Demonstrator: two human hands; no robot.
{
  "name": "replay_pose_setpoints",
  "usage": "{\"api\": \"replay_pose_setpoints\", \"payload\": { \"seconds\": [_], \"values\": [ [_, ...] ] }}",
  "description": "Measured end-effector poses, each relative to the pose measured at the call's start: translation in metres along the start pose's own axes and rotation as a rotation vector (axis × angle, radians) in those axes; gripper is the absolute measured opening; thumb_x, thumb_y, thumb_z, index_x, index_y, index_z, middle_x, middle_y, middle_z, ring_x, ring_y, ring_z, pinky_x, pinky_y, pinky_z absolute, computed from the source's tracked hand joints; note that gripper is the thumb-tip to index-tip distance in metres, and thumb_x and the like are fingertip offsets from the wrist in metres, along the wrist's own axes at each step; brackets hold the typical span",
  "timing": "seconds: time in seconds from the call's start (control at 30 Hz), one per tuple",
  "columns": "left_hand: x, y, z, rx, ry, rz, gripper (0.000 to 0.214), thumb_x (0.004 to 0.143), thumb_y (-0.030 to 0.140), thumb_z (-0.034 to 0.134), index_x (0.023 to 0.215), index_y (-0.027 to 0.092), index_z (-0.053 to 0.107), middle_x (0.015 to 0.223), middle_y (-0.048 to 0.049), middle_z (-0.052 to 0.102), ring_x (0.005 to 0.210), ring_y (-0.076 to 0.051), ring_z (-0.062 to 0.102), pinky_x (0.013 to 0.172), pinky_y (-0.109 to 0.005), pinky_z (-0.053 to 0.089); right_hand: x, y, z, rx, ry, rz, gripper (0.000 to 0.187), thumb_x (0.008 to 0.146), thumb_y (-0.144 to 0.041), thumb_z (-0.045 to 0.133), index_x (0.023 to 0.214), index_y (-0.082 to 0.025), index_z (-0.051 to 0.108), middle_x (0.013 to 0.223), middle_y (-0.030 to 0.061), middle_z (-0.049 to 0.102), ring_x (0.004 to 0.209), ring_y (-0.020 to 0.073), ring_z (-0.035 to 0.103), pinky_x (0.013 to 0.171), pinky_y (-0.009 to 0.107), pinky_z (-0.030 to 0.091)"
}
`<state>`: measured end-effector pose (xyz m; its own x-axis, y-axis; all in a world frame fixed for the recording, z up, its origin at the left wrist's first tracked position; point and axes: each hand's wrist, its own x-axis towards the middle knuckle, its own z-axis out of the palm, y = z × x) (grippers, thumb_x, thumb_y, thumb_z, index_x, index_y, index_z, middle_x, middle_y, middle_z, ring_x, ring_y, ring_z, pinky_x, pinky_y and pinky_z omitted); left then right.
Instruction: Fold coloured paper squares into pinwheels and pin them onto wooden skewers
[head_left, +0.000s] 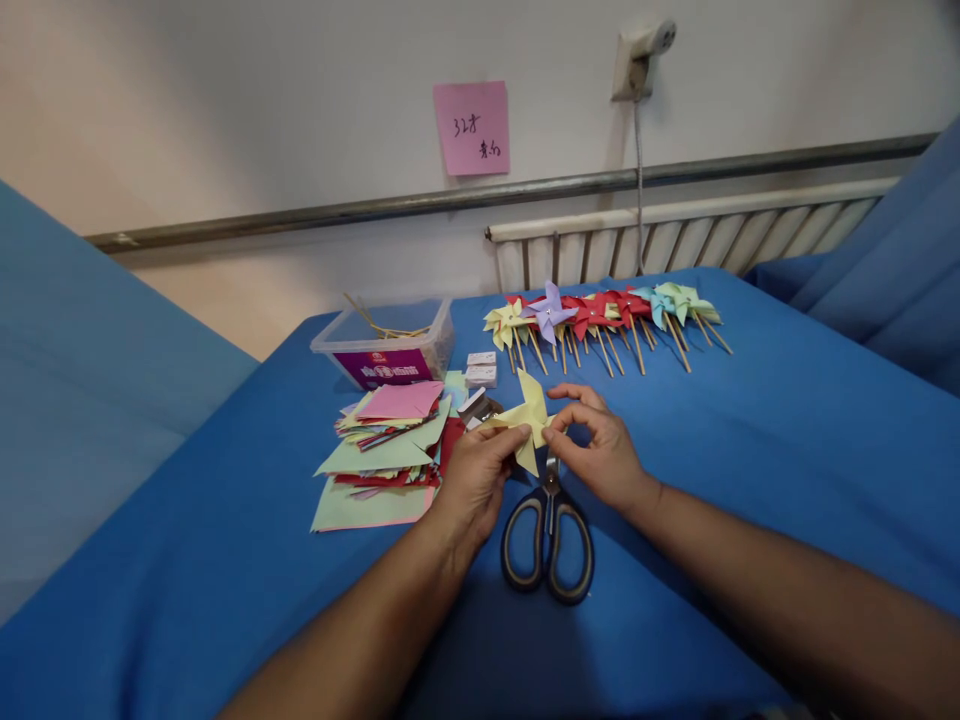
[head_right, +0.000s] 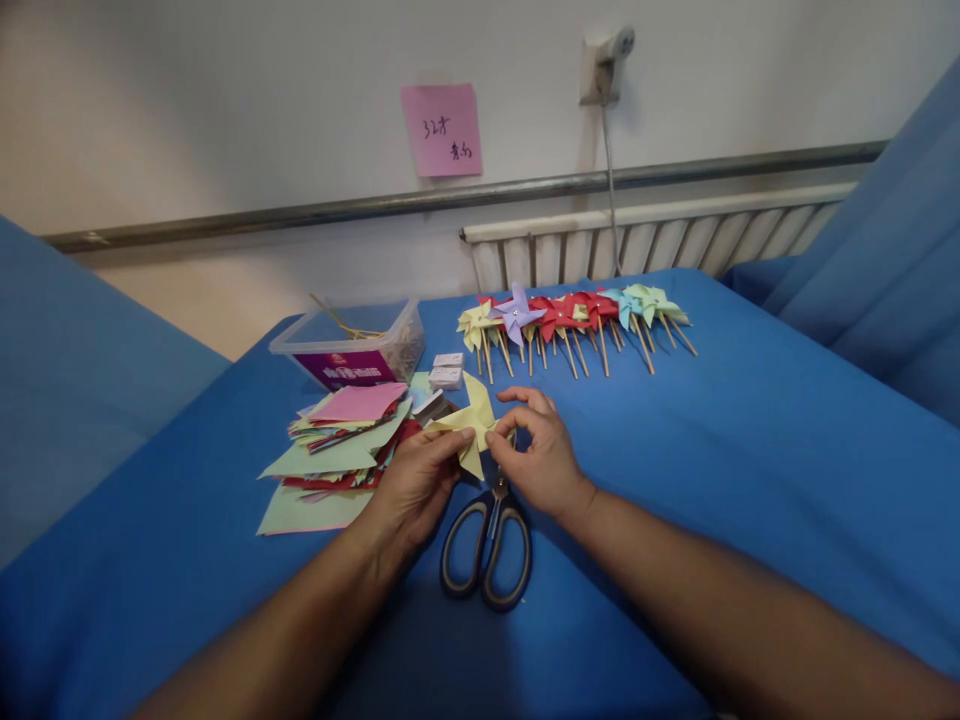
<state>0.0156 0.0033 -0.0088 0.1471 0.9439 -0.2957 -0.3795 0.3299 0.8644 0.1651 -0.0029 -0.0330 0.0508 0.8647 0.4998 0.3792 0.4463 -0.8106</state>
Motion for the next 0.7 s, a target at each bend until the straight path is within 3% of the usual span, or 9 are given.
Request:
{"api": "replay_pose_setpoints", "payload": {
  "seconds": [0.43,0.7],
  "values": [
    [0.0016,-0.0023,-0.0016,0.018,0.016,0.002,0.026,0.058,0.019,0.078,0.082,0.010,0.070,0.073,-0.0056,0.068,0.067,-0.014,0.061,0.067,-0.026,0.047,0.0005,0.0014,0.0030,0.035,-0.017,0.058,0.010,0.074,-0.023,0.063,0.065,-0.020,0.061,0.108,0.0076,0.061,0.103,0.0222,0.057,0.093,0.040,0.040],
    [0.0017,-0.0024,-0.0002,0.023,0.014,-0.001,0.026,0.058,0.019,0.077,0.081,0.010,0.070,0.070,-0.0052,0.068,0.061,-0.013,0.060,0.061,-0.024,0.046,-0.0006,0.0038,0.0049,0.063,-0.019,0.079,0.011,0.073,-0.023,0.063,0.064,-0.020,0.059,0.106,0.0074,0.061,0.103,0.0219,0.058,0.093,0.039,0.040]
  ]
}}
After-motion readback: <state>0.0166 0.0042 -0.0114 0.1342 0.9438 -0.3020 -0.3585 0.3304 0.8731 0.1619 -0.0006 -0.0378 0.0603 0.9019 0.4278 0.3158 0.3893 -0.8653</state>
